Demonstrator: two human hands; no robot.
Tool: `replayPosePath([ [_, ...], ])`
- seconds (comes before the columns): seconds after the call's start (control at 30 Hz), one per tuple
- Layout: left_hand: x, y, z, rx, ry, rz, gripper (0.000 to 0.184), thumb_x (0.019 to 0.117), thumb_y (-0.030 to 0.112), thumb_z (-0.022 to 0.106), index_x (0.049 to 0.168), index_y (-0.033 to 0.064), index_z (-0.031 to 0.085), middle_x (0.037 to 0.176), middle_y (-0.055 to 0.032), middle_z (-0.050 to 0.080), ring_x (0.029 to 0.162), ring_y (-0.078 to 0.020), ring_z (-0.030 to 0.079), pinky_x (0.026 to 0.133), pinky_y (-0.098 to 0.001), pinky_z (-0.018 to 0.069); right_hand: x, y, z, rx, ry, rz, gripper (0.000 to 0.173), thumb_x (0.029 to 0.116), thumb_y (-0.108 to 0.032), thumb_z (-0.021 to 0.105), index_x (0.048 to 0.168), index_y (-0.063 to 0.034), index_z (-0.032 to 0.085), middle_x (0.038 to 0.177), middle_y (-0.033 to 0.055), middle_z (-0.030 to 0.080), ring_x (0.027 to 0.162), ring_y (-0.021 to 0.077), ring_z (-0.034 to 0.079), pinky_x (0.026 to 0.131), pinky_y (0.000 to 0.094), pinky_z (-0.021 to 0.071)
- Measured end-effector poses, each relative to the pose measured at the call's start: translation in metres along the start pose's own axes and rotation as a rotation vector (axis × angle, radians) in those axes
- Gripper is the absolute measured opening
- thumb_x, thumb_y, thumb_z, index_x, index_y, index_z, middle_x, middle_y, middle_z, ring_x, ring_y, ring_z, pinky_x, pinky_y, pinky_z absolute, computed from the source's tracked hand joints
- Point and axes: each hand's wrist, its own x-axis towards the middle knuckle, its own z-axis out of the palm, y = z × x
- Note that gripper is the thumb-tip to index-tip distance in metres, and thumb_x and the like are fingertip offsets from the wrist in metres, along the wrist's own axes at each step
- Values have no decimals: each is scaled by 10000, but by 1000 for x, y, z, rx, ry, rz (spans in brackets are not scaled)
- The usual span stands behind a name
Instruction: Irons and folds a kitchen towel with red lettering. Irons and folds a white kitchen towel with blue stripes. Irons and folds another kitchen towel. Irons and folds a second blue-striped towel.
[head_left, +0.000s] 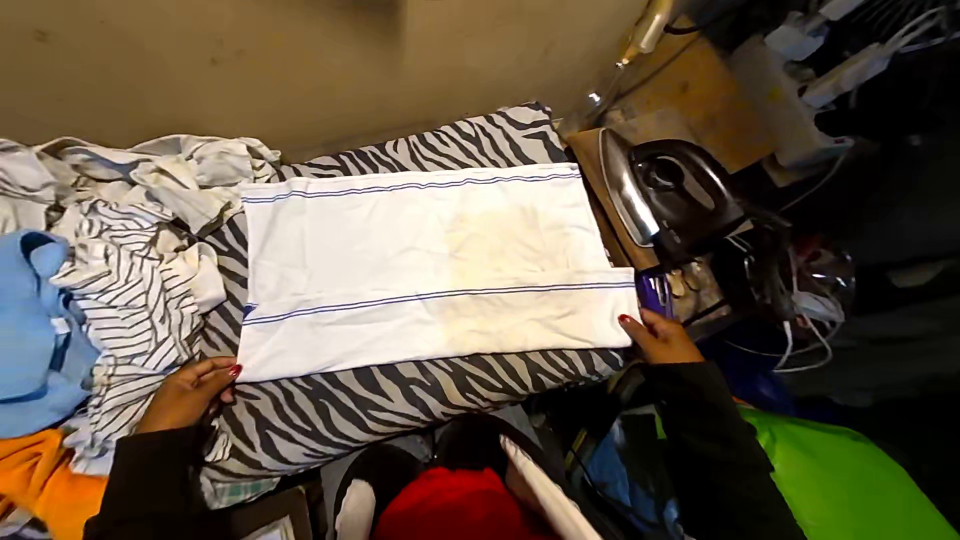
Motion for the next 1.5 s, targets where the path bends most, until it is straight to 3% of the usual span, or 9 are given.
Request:
replayPosePath([
  [0.37, 1, -2, -2, 190, -50, 34, 174, 997, 41, 616, 1140, -51, 653, 873, -63, 671, 667, -14, 550, 659, -212, 483, -10, -4, -4, -171, 50, -81, 310, 1046, -146, 579, 1172, 131, 642, 1026, 292, 678, 919, 308, 660, 883, 513, 519],
  [0.47, -3, 12, 0, 339, 8, 62, 247, 1008, 126, 629, 1168, -57, 673, 995, -196, 703, 879, -244, 659, 864, -460, 523, -11, -10, -4, -396, 64, -75, 385, 1042, -184, 604, 1216, 159, 606, 1061, 404, 634, 993, 557, 620, 907, 719, 433],
  [0.57, -6, 35, 14, 423, 141, 106, 307, 1010, 192, 646, 1170, -65, 694, 1029, -272, 707, 994, -431, 676, 941, -644, 479, -13, -25, 1, -511, 183, -141, 446, 1045, -270, 573, 1203, 145, 609, 1078, 401, 634, 1028, 578, 615, 927, 724, 435],
  [0.8, 20, 26, 33, 41, 267, 45, 235, 964, 82, 696, 1168, -36, 681, 1001, -170, 720, 862, -205, 673, 854, -426, 537, -3, -28, 11, -399, 165, -42, 468, 1020, -228, 642, 1270, 158, 561, 1086, 382, 644, 1007, 521, 632, 932, 674, 449],
  [0.93, 21, 16, 28, 53, 268, -12, 215, 948, 70, 714, 1129, -44, 691, 970, -173, 716, 842, -201, 661, 851, -427, 531, -6, -20, 10, -236, 220, -185, 337, 985, -91, 628, 1222, 146, 588, 1028, 298, 649, 853, 260, 609, 809, 393, 516],
  [1.1, 22, 28, 28, 76, 235, 28, 243, 974, 147, 701, 1128, -39, 678, 916, -145, 694, 789, -179, 621, 805, -430, 517, 4, -23, 11, -282, 159, -49, 432, 1040, -205, 613, 1267, 161, 584, 1117, 401, 635, 1009, 508, 637, 934, 654, 468],
  [1.23, 30, 17, 29, 82, 282, 111, 256, 972, 105, 682, 1168, -59, 668, 1041, -219, 701, 903, -252, 658, 882, -483, 517, 4, -30, 11, -193, 265, -254, 324, 1054, -130, 505, 1181, 147, 614, 940, 224, 657, 813, 184, 619, 786, 323, 533],
  [1.33, 28, 19, 29, 130, 270, 83, 301, 988, 136, 666, 1210, -67, 643, 1035, -228, 678, 897, -249, 618, 880, -468, 492, 12, -24, 7, -355, 96, -27, 345, 1076, -132, 476, 1217, 144, 628, 1067, 345, 676, 1006, 443, 668, 955, 585, 495],
  [1.5, 16, 18, 38, 206, 260, 86, 345, 1045, 242, 583, 1148, -84, 626, 845, -182, 592, 731, -226, 509, 734, -475, 449, 19, -19, 15, -400, 175, 38, 349, 1073, -188, 500, 1185, 108, 647, 1006, 305, 682, 962, 436, 667, 914, 603, 494],
])
